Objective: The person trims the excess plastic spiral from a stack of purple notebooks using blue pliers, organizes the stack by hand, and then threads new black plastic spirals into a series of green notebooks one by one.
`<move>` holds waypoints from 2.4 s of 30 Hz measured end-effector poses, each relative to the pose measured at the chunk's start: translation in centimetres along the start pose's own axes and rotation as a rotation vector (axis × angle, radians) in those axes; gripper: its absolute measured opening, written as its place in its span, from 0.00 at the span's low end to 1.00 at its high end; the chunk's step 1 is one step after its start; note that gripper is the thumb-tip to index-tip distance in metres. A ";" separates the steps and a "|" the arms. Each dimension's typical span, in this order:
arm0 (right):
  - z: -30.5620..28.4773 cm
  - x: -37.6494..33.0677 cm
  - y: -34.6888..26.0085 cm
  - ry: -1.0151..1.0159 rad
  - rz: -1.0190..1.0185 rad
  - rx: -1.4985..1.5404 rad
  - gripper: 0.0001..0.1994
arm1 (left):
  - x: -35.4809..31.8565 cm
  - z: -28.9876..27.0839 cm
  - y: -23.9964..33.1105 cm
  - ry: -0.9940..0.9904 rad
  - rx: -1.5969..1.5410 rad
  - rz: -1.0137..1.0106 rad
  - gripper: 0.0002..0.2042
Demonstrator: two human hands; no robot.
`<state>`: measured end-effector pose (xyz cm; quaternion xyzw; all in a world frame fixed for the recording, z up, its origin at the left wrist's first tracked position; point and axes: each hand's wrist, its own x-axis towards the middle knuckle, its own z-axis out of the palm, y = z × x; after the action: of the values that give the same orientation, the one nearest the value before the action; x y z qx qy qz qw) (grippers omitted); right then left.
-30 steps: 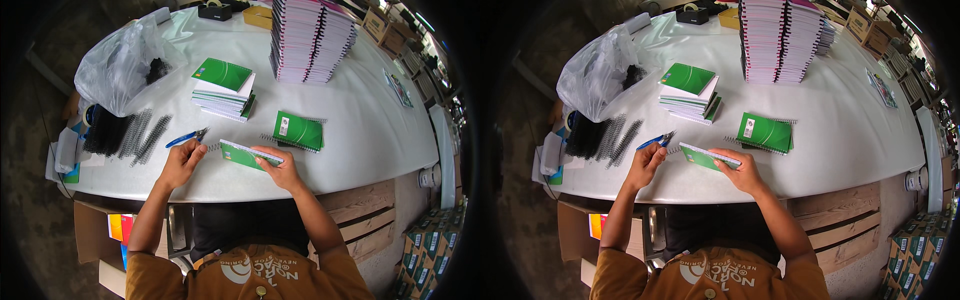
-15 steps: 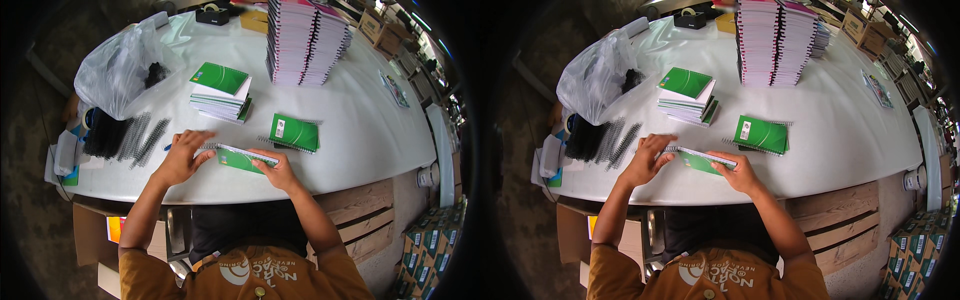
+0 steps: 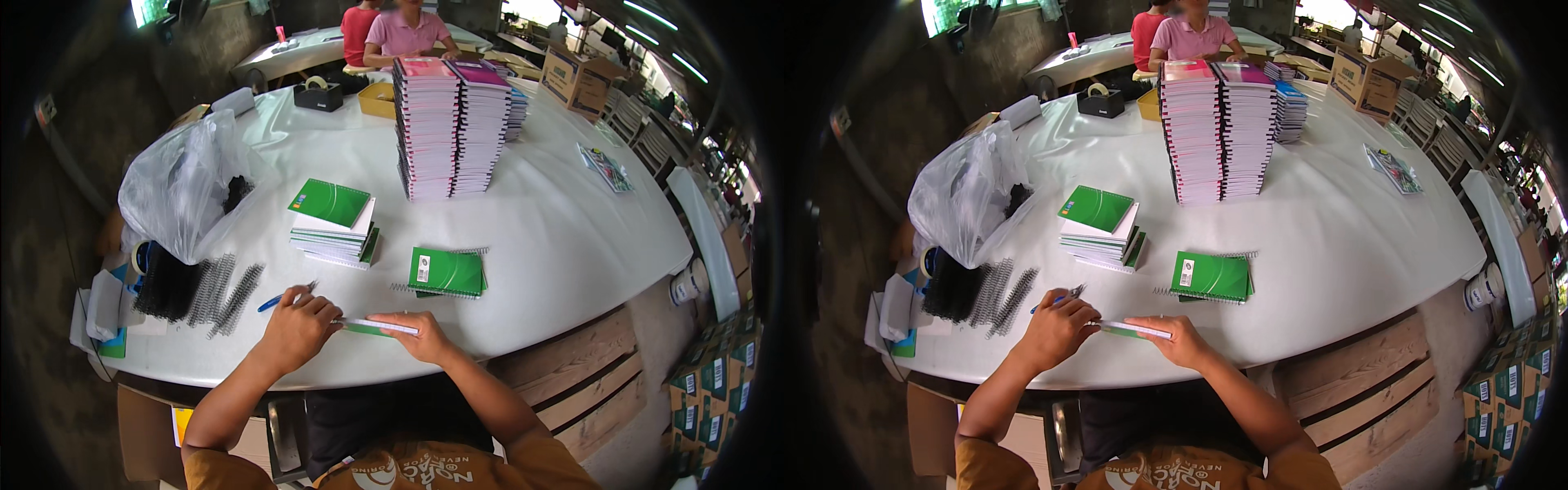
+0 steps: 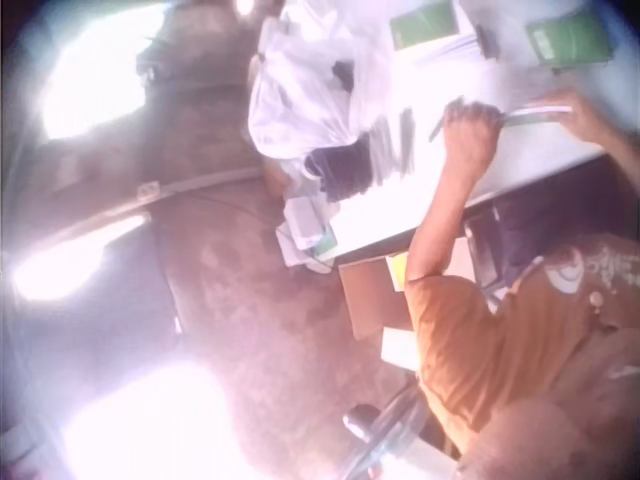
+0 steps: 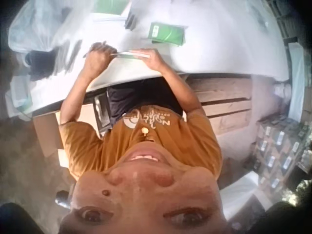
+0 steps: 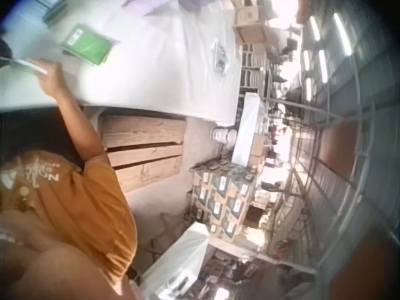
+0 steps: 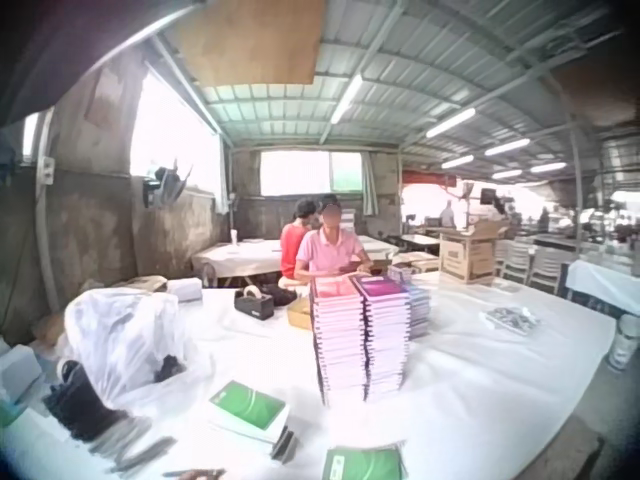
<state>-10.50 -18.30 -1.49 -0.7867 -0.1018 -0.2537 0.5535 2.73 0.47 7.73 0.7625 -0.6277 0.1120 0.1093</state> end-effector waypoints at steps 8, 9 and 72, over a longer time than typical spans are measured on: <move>2.8 -1.7 -3.3 0.112 0.152 0.104 0.15 | -6.2 7.5 4.1 0.249 -0.172 -0.212 0.46; 2.8 -2.2 -3.5 0.120 0.148 0.086 0.15 | -9.1 8.2 5.6 0.052 -0.023 -0.056 0.49; 0.6 -1.2 -3.4 0.039 0.256 0.073 0.29 | 3.3 -1.0 7.3 0.231 -0.068 -0.104 0.21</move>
<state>-12.85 -16.35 0.48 -0.7676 0.0012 -0.1923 0.6114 -3.81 -3.62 9.91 0.7719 -0.5741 0.1721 0.2122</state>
